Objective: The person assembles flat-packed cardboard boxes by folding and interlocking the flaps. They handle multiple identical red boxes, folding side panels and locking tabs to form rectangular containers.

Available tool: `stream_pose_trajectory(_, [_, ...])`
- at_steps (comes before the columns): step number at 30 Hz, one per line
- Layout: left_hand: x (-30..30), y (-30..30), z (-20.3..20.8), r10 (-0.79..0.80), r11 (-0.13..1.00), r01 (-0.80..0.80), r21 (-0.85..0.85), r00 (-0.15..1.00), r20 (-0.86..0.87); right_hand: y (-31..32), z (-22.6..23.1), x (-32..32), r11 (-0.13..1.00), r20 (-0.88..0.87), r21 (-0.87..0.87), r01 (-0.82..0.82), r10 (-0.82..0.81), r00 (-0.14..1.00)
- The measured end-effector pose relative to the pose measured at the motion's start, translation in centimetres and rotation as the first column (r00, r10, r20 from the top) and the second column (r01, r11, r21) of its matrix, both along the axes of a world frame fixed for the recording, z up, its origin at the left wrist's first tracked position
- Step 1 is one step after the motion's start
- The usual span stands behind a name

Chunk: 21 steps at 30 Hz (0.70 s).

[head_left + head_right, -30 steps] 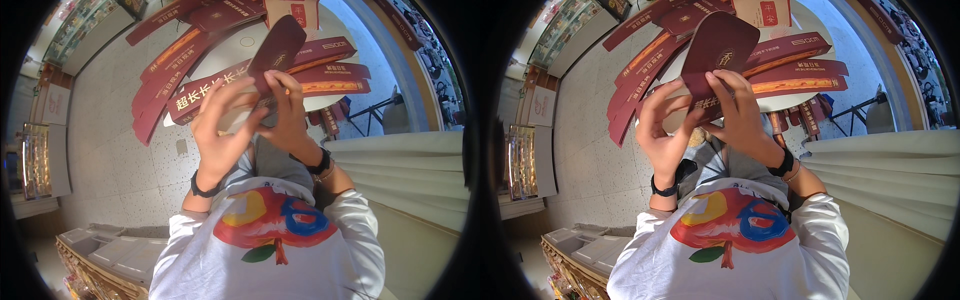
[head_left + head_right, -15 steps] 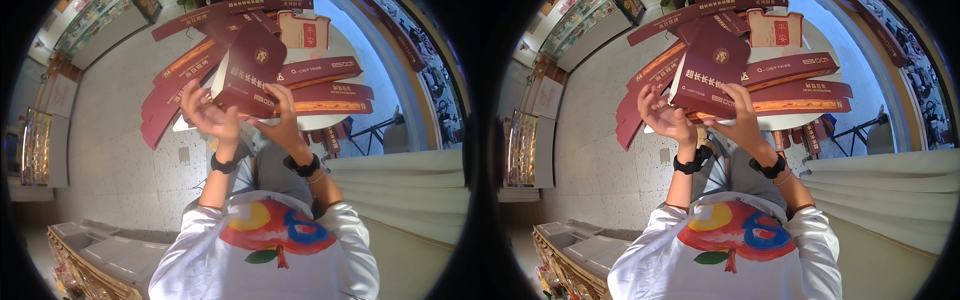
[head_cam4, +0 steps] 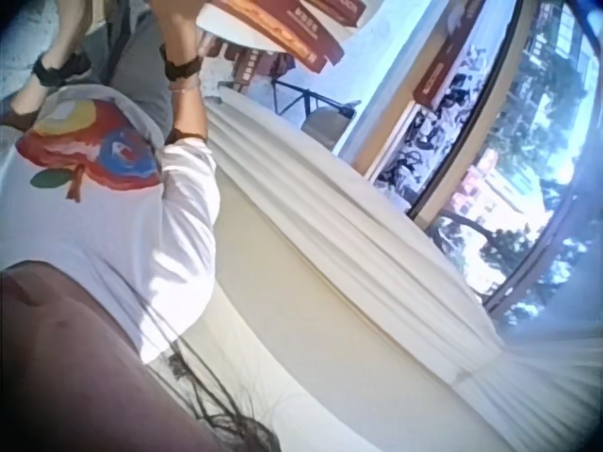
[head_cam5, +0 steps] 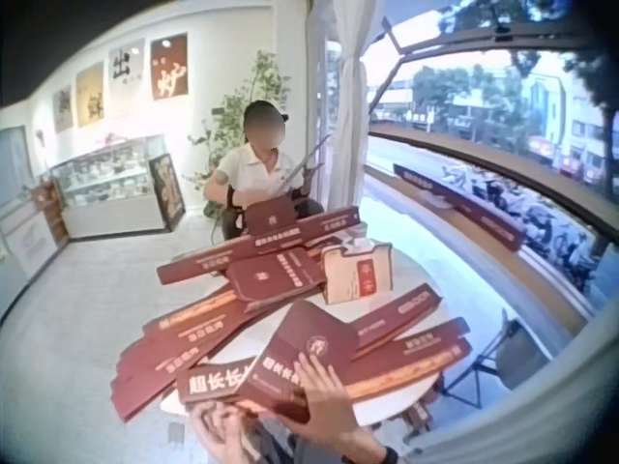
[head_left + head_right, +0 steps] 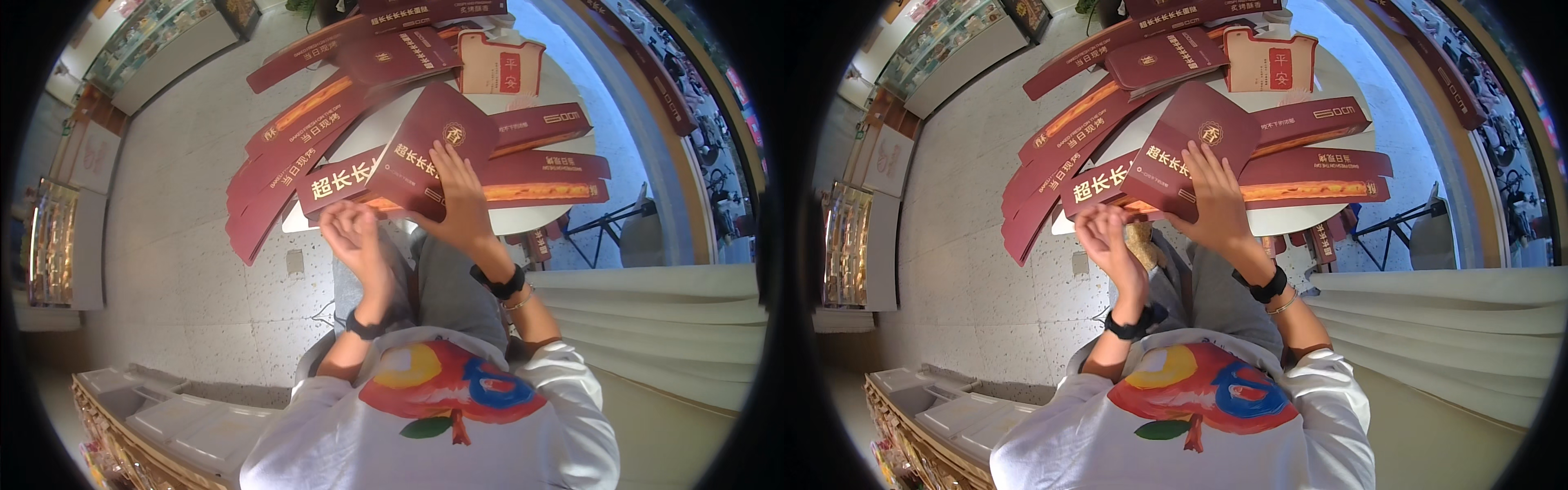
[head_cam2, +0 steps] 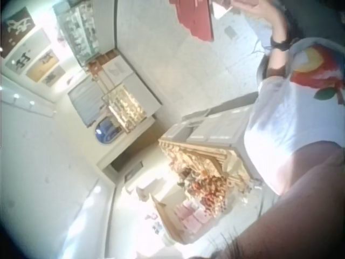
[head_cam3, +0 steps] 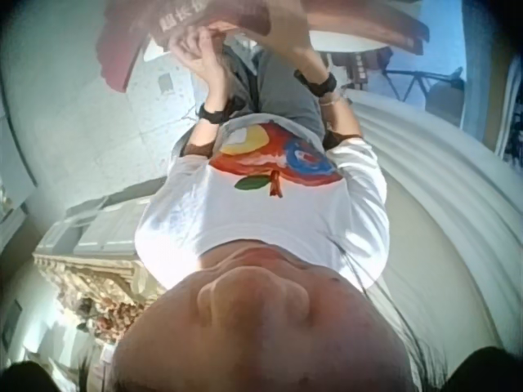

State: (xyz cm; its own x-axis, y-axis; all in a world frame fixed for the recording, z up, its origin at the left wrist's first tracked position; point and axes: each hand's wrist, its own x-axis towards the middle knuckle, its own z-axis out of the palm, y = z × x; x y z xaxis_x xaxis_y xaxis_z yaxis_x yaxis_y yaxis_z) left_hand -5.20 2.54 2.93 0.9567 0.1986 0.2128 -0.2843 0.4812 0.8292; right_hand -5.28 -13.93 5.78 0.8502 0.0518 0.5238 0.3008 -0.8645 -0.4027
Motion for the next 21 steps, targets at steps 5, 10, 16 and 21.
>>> stream_pose_trajectory(5, [-1.3, -2.5, 0.4, -0.312, 0.947, 0.273, -0.171, 0.908, -0.279, 0.1, -0.3, -1.5, 0.983, 0.018, 0.145, -0.11, 0.108, 0.994])
stream_pose_trajectory(10, [-0.1, -2.8, -1.3, -0.191, 0.982, 0.188, -0.032, 0.964, -0.185, -2.7, 1.3, -3.0, 0.845, -0.037, 0.503, 0.18, -0.187, 0.982])
stream_pose_trajectory(16, [-0.3, 3.2, -1.2, -0.416, 0.891, 0.403, 0.21, 0.909, 0.02, -7.4, 4.3, -4.4, 0.595, -0.212, 0.801, -0.072, 0.393, 0.895])
stream_pose_trajectory(21, [0.4, 4.7, 2.5, -0.529, 0.811, 0.396, 0.431, 0.812, 0.248, -4.6, 8.0, -6.9, 0.82, -0.215, 0.524, -0.23, 0.389, 0.896])
